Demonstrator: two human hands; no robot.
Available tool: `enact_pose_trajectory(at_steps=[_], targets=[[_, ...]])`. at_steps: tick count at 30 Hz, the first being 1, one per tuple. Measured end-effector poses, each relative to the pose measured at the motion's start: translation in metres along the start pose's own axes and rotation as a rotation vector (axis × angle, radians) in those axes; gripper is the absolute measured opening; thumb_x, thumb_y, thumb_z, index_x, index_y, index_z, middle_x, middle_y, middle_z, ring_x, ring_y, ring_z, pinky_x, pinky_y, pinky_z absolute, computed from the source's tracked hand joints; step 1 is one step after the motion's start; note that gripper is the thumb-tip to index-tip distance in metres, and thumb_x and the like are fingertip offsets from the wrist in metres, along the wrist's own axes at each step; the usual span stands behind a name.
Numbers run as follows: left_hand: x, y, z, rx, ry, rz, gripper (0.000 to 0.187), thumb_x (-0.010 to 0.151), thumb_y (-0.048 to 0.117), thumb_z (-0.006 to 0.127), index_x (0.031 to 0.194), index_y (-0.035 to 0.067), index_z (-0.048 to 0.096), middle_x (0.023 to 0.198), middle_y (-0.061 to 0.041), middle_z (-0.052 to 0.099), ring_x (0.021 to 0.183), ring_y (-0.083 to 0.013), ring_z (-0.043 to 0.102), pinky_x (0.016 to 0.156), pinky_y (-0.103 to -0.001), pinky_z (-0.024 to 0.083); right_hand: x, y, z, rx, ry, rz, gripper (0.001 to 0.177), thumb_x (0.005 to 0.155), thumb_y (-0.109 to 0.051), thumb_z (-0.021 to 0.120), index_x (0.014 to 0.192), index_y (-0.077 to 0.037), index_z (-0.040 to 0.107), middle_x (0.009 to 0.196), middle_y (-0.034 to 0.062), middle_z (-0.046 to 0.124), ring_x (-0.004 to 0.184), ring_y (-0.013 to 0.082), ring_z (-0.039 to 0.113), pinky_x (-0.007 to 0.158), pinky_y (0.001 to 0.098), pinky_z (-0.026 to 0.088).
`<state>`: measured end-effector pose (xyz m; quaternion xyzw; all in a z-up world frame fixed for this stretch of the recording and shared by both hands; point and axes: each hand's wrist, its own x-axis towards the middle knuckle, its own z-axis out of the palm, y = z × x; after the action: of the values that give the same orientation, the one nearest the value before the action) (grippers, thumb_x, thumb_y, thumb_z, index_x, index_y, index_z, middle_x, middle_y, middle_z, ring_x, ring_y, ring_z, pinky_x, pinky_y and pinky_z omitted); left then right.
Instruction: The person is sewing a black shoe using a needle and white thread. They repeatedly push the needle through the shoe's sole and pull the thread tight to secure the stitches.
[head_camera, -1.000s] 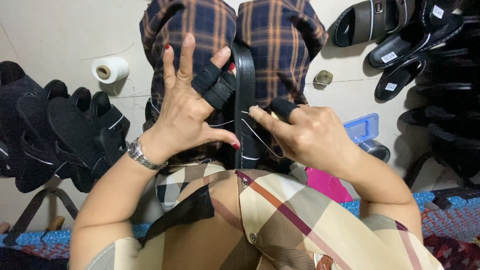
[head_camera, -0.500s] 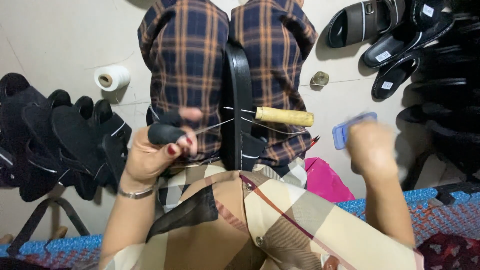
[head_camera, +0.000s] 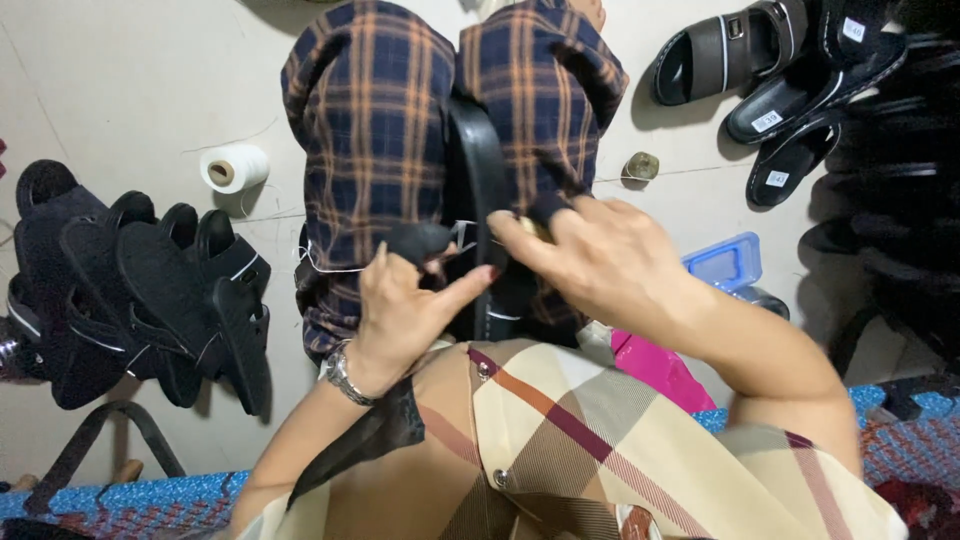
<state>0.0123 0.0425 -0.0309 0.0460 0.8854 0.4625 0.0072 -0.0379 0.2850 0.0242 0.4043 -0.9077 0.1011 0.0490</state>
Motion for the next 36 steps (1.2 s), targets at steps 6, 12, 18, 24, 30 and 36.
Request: enact_pose_trajectory(at_steps=[6, 12, 18, 24, 30, 36], targets=[[0.003, 0.020, -0.019, -0.026, 0.010, -0.155, 0.075, 0.066, 0.037, 0.098, 0.128, 0.010, 0.065, 0.081, -0.012, 0.049, 0.071, -0.0390, 0.059, 0.070, -0.050, 0.051, -0.033, 0.014, -0.086, -0.275, -0.323, 0.243, 0.035, 0.095, -0.026, 0.064, 0.128, -0.035, 0.071, 0.065, -0.0030, 0.054, 0.066, 0.0186, 0.063, 0.064, 0.0315, 0.053], [-0.006, -0.012, -0.027, -0.457, 0.175, -0.278, 0.084, 0.067, -0.005, 0.095, 0.138, -0.002, 0.050, 0.098, -0.007, 0.050, 0.059, -0.0070, 0.050, 0.053, -0.016, 0.046, -0.029, 0.009, 0.000, 0.780, 0.025, 0.572, 0.053, 0.073, -0.026, 0.092, 0.119, -0.010, 0.072, 0.071, 0.0051, 0.059, 0.073, 0.0264, 0.065, 0.074, 0.0310, 0.054], [0.007, 0.006, -0.013, -0.102, 0.001, -0.128, 0.095, 0.064, 0.030, 0.096, 0.142, 0.003, 0.049, 0.110, -0.022, 0.052, 0.082, -0.0400, 0.059, 0.065, -0.046, 0.053, -0.003, -0.008, 0.053, 1.314, 0.285, 0.614, 0.015, 0.075, -0.010, 0.091, 0.082, -0.011, 0.078, 0.067, 0.0022, 0.060, 0.065, 0.0125, 0.058, 0.067, 0.0242, 0.051], [0.015, 0.022, -0.009, 0.081, -0.054, -0.043, 0.106, 0.061, 0.049, 0.099, 0.141, 0.001, 0.048, 0.116, -0.033, 0.053, 0.099, -0.0627, 0.061, 0.075, -0.067, 0.055, -0.014, 0.026, 0.045, 1.670, 0.310, 0.487, 0.028, 0.073, -0.010, 0.085, 0.084, 0.006, 0.064, 0.066, 0.0075, 0.055, 0.050, 0.0097, 0.050, 0.046, 0.0258, 0.042], [0.010, 0.015, -0.001, 0.056, -0.117, -0.090, 0.106, 0.065, 0.055, 0.093, 0.153, 0.021, 0.043, 0.134, -0.023, 0.050, 0.113, -0.0544, 0.061, 0.088, -0.064, 0.055, 0.009, 0.011, 0.040, 1.639, 0.217, 0.405, 0.012, 0.073, -0.001, 0.086, 0.076, 0.001, 0.075, 0.073, 0.0082, 0.064, 0.068, 0.0134, 0.059, 0.069, 0.0282, 0.050], [0.016, 0.018, -0.010, 0.105, -0.089, -0.015, 0.099, 0.063, 0.056, 0.094, 0.140, 0.007, 0.054, 0.111, -0.027, 0.056, 0.092, -0.0535, 0.067, 0.077, -0.059, 0.057, 0.034, 0.045, 0.013, 1.816, -0.076, 0.022, 0.013, 0.068, -0.005, 0.068, 0.076, 0.001, 0.077, 0.066, 0.0114, 0.068, 0.047, 0.0203, 0.061, 0.050, 0.0304, 0.047]])
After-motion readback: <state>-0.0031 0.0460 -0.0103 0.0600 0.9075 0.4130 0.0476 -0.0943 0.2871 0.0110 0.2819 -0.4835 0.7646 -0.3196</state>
